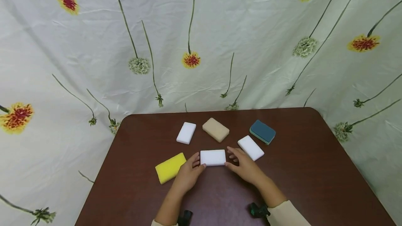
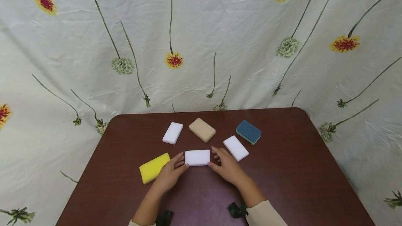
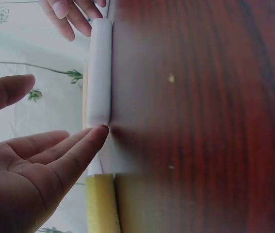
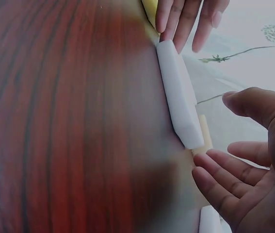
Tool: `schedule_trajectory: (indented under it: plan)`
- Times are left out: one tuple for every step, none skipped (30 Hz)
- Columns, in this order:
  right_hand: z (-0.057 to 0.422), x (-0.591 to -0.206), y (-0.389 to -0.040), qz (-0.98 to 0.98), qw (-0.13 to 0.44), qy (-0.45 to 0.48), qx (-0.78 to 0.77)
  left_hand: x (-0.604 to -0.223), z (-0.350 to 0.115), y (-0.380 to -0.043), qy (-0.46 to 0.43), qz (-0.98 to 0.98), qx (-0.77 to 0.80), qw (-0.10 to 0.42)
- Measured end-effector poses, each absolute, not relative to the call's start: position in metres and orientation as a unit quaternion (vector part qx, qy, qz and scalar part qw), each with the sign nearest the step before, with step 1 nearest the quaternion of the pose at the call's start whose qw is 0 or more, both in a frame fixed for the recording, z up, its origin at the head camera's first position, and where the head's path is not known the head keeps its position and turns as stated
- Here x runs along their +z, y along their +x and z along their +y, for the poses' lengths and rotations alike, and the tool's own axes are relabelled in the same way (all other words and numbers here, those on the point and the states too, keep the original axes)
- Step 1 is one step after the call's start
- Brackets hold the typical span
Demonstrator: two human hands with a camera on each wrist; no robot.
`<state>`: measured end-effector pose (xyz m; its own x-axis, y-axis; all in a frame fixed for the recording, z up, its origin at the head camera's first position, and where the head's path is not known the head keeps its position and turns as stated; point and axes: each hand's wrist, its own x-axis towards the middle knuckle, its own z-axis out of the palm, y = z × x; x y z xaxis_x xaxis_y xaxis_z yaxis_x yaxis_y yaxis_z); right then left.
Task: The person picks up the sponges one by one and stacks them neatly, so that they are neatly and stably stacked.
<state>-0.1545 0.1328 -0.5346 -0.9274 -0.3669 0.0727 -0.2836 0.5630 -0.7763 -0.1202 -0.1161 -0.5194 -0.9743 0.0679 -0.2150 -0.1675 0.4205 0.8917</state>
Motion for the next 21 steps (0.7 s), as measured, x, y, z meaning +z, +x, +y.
schedule_trajectory:
  plan:
    - [0.132, -0.535, -0.154, 0.881, 0.049, -0.185, -0.433, -0.52, -0.117, -0.121, -0.03, 0.835, 0.538, 0.111]
    - [0.131, -0.536, -0.154, 0.88, 0.051, -0.185, -0.435, -0.521, -0.117, -0.121, -0.031, 0.835, 0.538, 0.112]
    - [0.13, -0.536, -0.154, 0.878, 0.052, -0.186, -0.437, -0.522, -0.118, -0.122, -0.03, 0.834, 0.54, 0.113]
    - [0.129, -0.537, -0.153, 0.878, 0.054, -0.186, -0.438, -0.523, -0.119, -0.122, -0.029, 0.832, 0.543, 0.114]
    - [0.129, -0.538, -0.153, 0.877, 0.057, -0.186, -0.44, -0.523, -0.12, -0.123, -0.028, 0.83, 0.545, 0.115]
    - [0.128, -0.538, -0.153, 0.876, 0.059, -0.186, -0.441, -0.524, -0.122, -0.124, -0.027, 0.827, 0.549, 0.115]
    - [0.127, -0.539, -0.153, 0.876, 0.06, -0.187, -0.441, -0.524, -0.123, -0.125, -0.027, 0.825, 0.552, 0.116]
    - [0.127, -0.539, -0.154, 0.875, 0.061, -0.187, -0.442, -0.524, -0.124, -0.126, -0.024, 0.824, 0.554, 0.115]
    - [0.126, -0.54, -0.154, 0.875, 0.061, -0.188, -0.441, -0.524, -0.125, -0.127, -0.023, 0.823, 0.556, 0.117]
    - [0.126, -0.54, -0.154, 0.875, 0.061, -0.188, -0.442, -0.524, -0.126, -0.128, -0.023, 0.822, 0.557, 0.118]
    - [0.126, -0.539, -0.154, 0.874, 0.061, -0.187, -0.444, -0.524, -0.126, -0.129, -0.023, 0.822, 0.557, 0.12]
    - [0.126, -0.539, -0.154, 0.874, 0.059, -0.19, -0.443, -0.524, -0.127, -0.13, -0.024, 0.822, 0.556, 0.122]
    - [0.126, -0.539, -0.154, 0.873, 0.06, -0.19, -0.445, -0.525, -0.127, -0.131, -0.024, 0.823, 0.553, 0.124]
    - [0.126, -0.539, -0.154, 0.872, 0.061, -0.189, -0.448, -0.525, -0.127, -0.132, -0.023, 0.825, 0.551, 0.125]
    - [0.127, -0.539, -0.155, 0.872, 0.062, -0.188, -0.448, -0.526, -0.127, -0.133, -0.026, 0.826, 0.549, 0.128]
    - [0.127, -0.539, -0.155, 0.871, 0.064, -0.188, -0.45, -0.526, -0.127, -0.134, -0.026, 0.828, 0.545, 0.129]
    - [0.127, -0.539, -0.155, 0.871, 0.067, -0.187, -0.45, -0.526, -0.127, -0.135, -0.026, 0.83, 0.542, 0.13]
    - [0.127, -0.54, -0.155, 0.871, 0.067, -0.188, -0.449, -0.527, -0.127, -0.136, -0.021, 0.833, 0.537, 0.131]
    - [0.127, -0.54, -0.155, 0.871, 0.072, -0.183, -0.451, -0.527, -0.127, -0.136, -0.019, 0.837, 0.532, 0.13]
    - [0.127, -0.54, -0.155, 0.871, 0.073, -0.183, -0.451, -0.527, -0.127, -0.137, -0.017, 0.839, 0.528, 0.13]
    - [0.127, -0.541, -0.155, 0.871, 0.074, -0.182, -0.451, -0.528, -0.126, -0.138, -0.015, 0.841, 0.525, 0.13]
